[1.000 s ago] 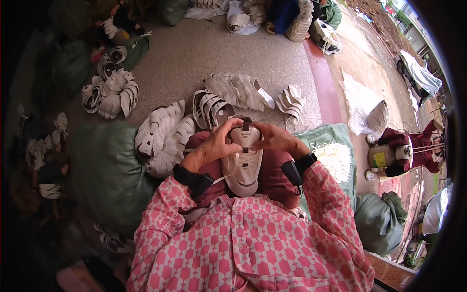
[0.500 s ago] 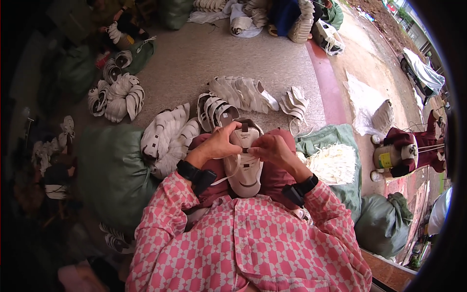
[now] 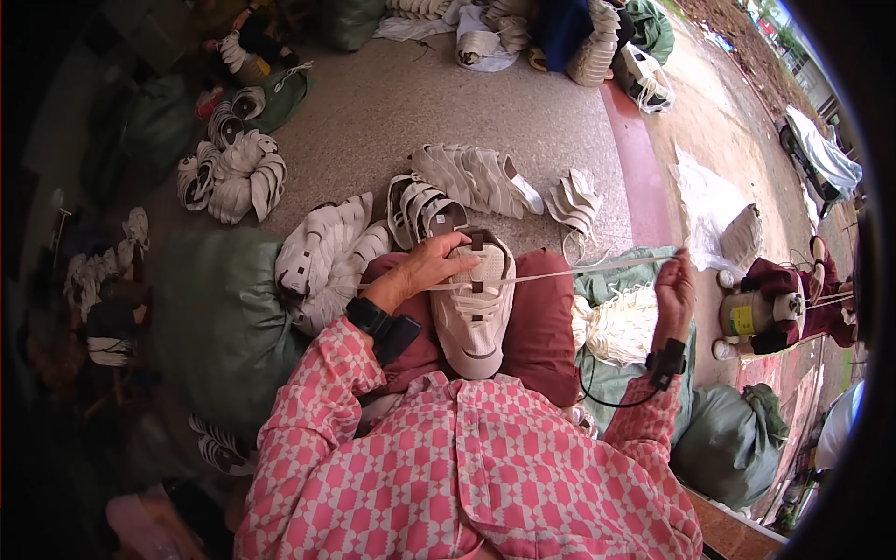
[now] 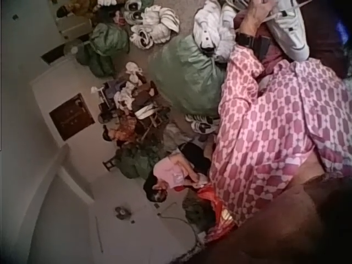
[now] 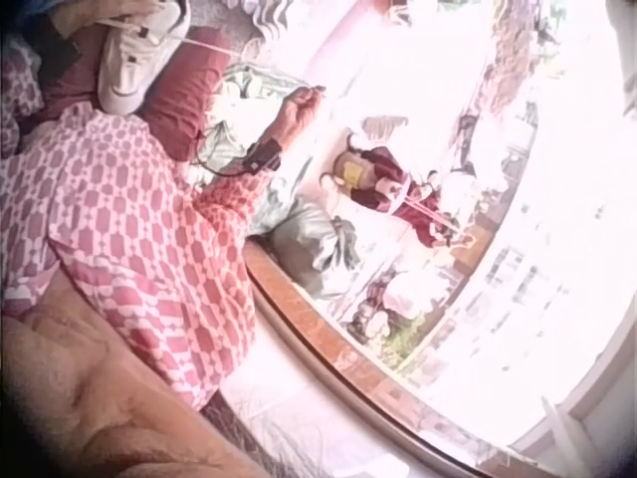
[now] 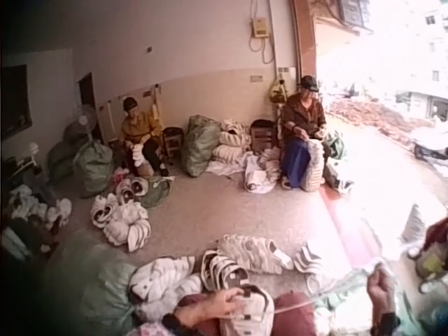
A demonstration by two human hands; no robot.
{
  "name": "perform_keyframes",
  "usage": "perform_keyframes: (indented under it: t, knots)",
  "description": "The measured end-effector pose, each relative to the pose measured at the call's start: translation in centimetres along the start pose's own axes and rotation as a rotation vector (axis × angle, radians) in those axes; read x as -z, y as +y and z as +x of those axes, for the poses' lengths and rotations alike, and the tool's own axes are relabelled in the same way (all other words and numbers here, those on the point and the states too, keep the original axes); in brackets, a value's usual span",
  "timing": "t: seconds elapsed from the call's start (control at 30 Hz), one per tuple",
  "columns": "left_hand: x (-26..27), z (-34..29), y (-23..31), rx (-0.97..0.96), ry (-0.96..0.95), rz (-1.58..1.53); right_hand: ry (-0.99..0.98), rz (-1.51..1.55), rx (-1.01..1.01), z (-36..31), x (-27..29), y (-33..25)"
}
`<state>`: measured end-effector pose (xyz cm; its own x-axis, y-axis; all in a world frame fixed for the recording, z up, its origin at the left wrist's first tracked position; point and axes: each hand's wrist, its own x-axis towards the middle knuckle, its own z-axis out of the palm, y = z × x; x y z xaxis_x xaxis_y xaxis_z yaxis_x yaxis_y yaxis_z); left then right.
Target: The worker is lacing and assembling parts of footwear in a manufacturing setting.
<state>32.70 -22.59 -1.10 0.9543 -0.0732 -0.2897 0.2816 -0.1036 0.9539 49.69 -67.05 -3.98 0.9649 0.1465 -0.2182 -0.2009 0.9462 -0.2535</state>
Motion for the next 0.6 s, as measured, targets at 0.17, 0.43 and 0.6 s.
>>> perform_keyframes:
  t: [0.17,0.43,0.6]
  knots:
    - [-0.2,-0.1,-0.7,-0.112,0.032,0.081,0.167,0.167,-0.080,1.2,6.0,-6.6]
    - [-2.3,-3.6,1.5,-0.709,0.526,0.551,0.109,-0.974,0.207,-3.4,1.0,2.8]
    - [-3.1,-5.5,1.1,-0.732,0.431,0.965,-0.234,-1.553,-0.034,-5.0,-2.5,10.1]
